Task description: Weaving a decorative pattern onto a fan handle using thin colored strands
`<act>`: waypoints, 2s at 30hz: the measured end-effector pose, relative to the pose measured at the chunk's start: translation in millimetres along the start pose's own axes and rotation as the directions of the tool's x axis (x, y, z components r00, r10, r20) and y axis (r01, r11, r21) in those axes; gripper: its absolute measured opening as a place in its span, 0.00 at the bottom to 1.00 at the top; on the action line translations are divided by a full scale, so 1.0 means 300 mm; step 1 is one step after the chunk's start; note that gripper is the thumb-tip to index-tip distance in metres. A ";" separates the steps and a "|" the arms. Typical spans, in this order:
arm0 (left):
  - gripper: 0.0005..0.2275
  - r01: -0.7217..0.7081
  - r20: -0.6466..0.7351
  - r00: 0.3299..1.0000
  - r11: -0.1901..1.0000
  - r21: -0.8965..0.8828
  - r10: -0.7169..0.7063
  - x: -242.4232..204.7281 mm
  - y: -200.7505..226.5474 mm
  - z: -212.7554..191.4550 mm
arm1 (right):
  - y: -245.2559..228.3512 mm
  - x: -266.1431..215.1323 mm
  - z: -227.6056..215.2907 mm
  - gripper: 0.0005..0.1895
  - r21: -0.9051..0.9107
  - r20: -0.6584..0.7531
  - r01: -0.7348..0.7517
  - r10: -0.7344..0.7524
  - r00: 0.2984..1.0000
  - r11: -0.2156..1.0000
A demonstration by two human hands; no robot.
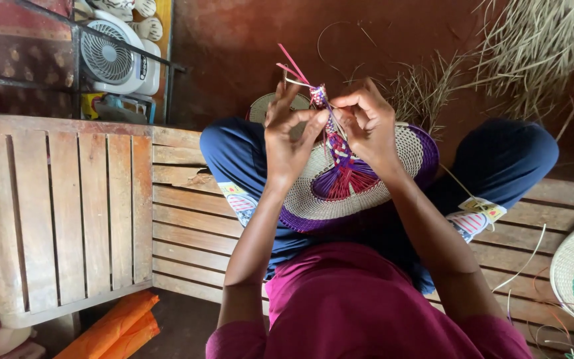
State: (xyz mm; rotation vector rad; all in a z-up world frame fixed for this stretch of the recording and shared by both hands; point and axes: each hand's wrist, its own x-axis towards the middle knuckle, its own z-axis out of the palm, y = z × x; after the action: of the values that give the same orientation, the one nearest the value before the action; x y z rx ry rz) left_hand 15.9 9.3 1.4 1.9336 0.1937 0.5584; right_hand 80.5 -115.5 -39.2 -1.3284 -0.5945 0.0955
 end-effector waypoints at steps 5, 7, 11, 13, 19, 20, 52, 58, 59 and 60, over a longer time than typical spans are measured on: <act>0.03 -0.007 0.040 0.999 0.999 -0.034 0.008 0.011 -0.021 0.027 | -0.003 0.004 -0.010 0.13 0.025 0.012 0.025 -0.026 1.000 0.999; 0.03 0.000 0.050 0.999 0.999 -0.053 0.003 0.012 -0.020 0.031 | 0.003 0.006 -0.009 0.12 0.024 0.015 0.041 -0.042 0.999 0.999; 0.02 0.014 0.058 0.998 0.997 -0.079 -0.009 0.011 -0.013 0.030 | 0.000 0.008 -0.007 0.11 0.008 0.026 0.045 -0.045 0.999 0.999; 0.01 0.008 0.061 0.998 0.996 -0.086 -0.003 0.013 -0.024 0.030 | -0.018 0.014 -0.004 0.13 0.016 0.033 0.043 -0.044 0.999 0.999; 0.04 -0.021 0.128 0.991 0.991 -0.132 0.038 0.061 0.034 -0.004 | -0.061 0.026 -0.007 0.11 -0.128 0.076 -0.042 0.052 0.996 0.991; 0.04 -0.048 0.101 0.993 0.996 -0.081 0.057 0.078 0.044 -0.010 | -0.064 0.030 -0.008 0.11 -0.134 0.094 -0.066 0.079 0.992 0.989; 0.02 0.014 0.028 1.000 0.993 -0.116 -0.010 0.109 0.063 -0.009 | -0.037 0.032 -0.022 0.10 -0.182 0.021 0.154 -0.153 0.988 0.971; 0.02 0.020 0.101 0.995 0.996 -0.090 -0.010 0.124 0.085 -0.016 | -0.046 0.013 -0.036 0.13 -0.086 -0.018 0.134 -0.136 0.991 0.987; 0.02 -0.073 0.138 0.988 0.997 -0.002 0.072 0.124 0.083 -0.017 | -0.064 0.012 -0.037 0.14 -0.116 -0.042 0.097 -0.102 0.994 0.988; 0.02 -0.167 0.182 0.972 0.983 0.082 0.150 0.125 0.082 -0.019 | -0.082 0.012 -0.038 0.15 -0.145 -0.066 0.058 -0.069 0.995 0.988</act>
State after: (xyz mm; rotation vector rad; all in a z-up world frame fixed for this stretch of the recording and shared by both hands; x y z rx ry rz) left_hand 43.3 17.7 36.4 2.0936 -0.0475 0.4875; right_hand 82.2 -130.3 -16.3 -1.4438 -0.5912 -0.0472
